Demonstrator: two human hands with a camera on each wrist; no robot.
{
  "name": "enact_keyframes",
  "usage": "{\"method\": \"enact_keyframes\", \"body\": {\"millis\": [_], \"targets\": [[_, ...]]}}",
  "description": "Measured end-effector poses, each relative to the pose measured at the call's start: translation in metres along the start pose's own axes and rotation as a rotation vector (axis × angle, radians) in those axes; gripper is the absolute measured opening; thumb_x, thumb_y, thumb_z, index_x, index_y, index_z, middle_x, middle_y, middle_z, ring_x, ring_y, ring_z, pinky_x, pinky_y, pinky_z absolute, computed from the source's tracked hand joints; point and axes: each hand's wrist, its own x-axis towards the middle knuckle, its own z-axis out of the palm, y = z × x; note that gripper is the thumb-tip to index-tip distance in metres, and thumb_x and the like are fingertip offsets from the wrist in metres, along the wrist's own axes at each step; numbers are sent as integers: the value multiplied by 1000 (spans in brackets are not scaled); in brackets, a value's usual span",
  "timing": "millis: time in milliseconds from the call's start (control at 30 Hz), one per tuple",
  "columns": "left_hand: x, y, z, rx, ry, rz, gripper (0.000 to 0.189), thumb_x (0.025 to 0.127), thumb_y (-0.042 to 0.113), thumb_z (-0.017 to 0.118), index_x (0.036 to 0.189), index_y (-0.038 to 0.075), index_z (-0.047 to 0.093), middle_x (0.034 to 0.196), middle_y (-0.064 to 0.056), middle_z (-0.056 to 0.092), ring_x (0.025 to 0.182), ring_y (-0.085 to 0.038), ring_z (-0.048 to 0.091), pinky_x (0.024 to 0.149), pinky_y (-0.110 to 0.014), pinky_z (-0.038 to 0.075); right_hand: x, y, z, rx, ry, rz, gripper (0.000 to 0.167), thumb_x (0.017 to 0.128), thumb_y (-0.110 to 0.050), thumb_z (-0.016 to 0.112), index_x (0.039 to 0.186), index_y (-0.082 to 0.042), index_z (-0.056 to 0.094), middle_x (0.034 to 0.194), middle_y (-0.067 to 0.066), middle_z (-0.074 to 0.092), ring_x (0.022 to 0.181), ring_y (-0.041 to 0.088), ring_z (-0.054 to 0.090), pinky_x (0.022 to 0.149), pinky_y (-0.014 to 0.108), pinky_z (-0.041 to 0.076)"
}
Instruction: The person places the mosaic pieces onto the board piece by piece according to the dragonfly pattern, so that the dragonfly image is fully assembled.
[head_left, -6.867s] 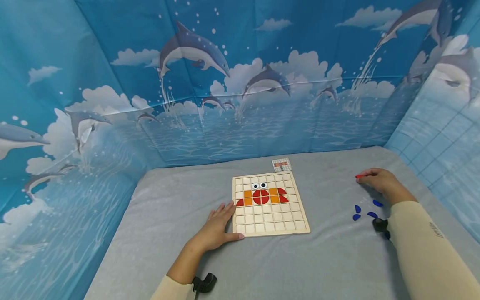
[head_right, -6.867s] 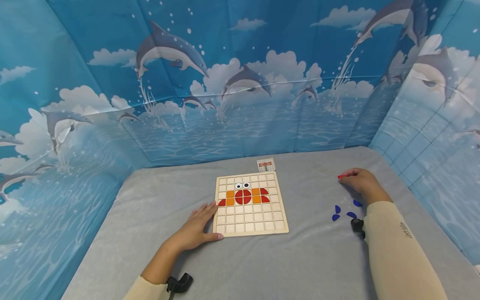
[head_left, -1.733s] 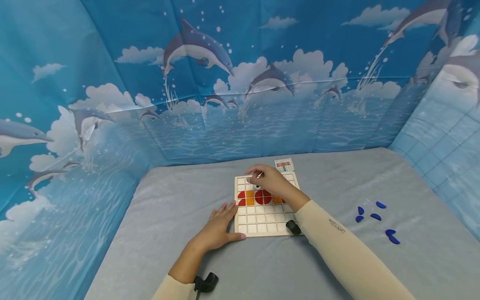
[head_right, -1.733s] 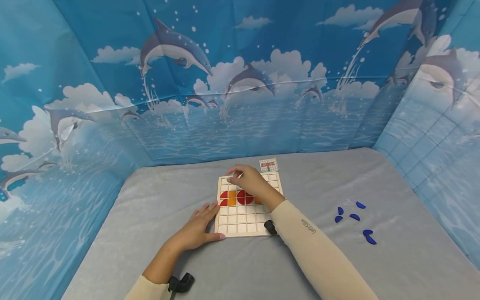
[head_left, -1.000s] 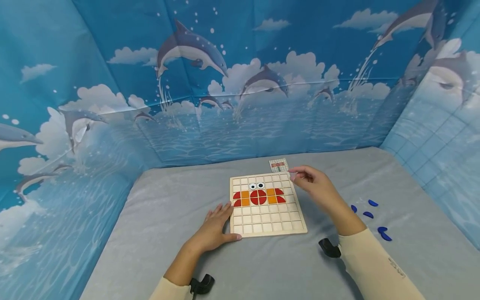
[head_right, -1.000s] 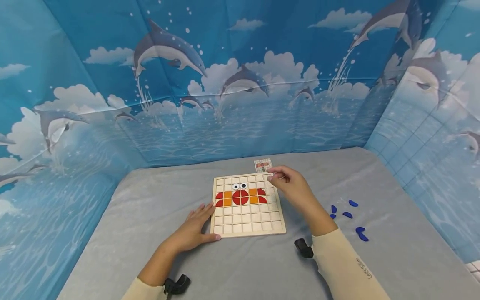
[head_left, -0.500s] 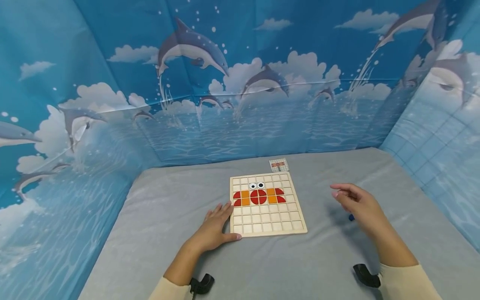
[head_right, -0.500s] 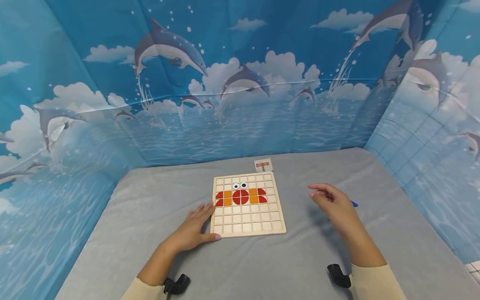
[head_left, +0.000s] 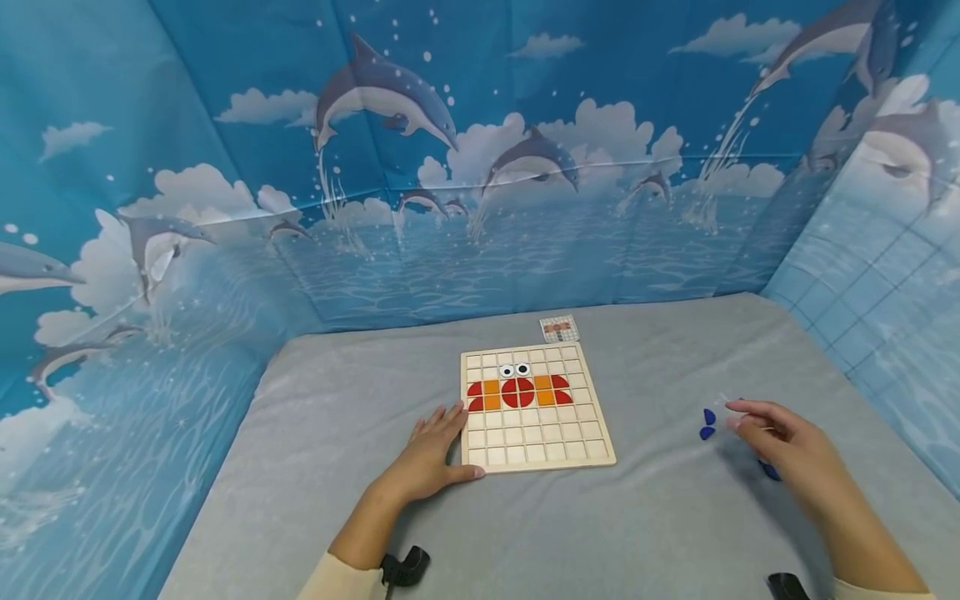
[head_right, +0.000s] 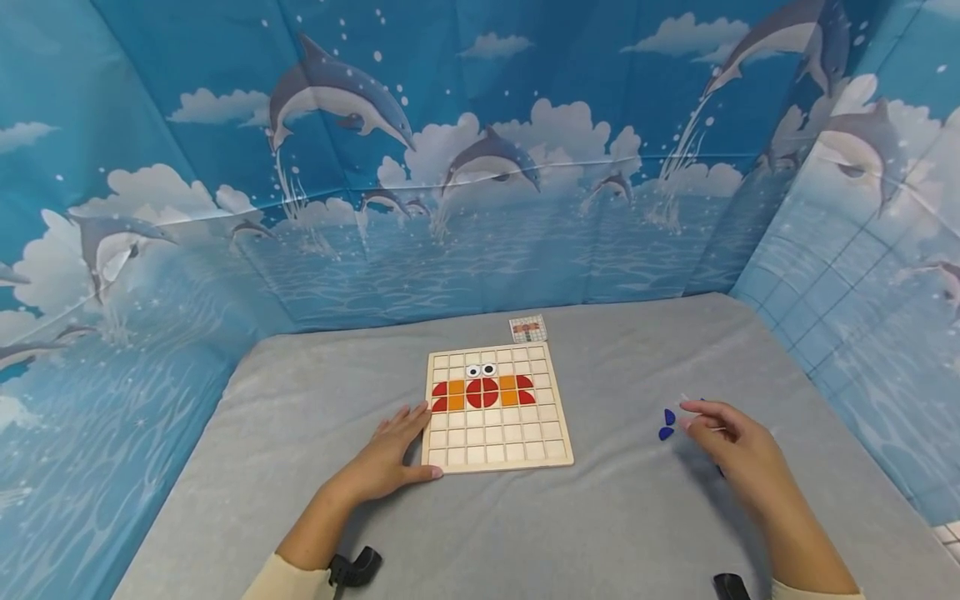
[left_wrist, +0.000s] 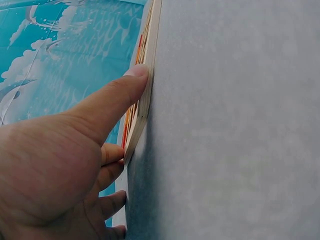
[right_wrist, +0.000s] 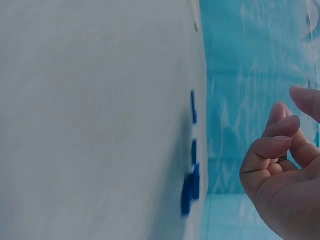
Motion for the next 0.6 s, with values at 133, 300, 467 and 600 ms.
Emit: {"method": "enact_keyframes", "body": {"millis": [133, 300, 467, 600], "targets": [[1, 0, -1, 1, 0, -5, 100, 84, 54, 77, 161, 14, 29, 170, -1, 21, 159, -33, 14, 125, -62, 10, -5, 14, -10, -24, 12, 41, 34, 101, -42, 60, 132, -29, 64, 93, -26, 60, 80, -1, 57, 65, 20, 49], [1, 0, -1, 1, -2, -4, 100, 83, 54, 78, 161, 14, 29, 170, 0, 21, 159, -32, 13, 126, -61, 9, -8, 27, -22, -112, -4, 98, 42, 100, -45, 61, 134, -19, 64, 89, -25, 58, 75, 0, 53, 62, 24, 46], [1, 0, 0, -1, -1, -3, 100, 83, 54, 78, 161, 14, 29, 170, -1, 21, 159, -33, 14, 125, -62, 9, -7, 39, -30, -228, -42, 138, 63, 100, -44, 62, 140, 4, 54, 94, -21, 59, 77, -7, 52, 63, 22, 49], [1, 0, 1, -5, -1, -3, 100, 83, 54, 78, 161, 14, 29, 170, -1, 22, 159, -33, 13, 126, -61, 9, -3, 51, -33, -252, -84, 171, 68, 99, -44, 62, 142, 7, 49, 99, -8, 64, 75, -1, 53, 63, 25, 49]]}}
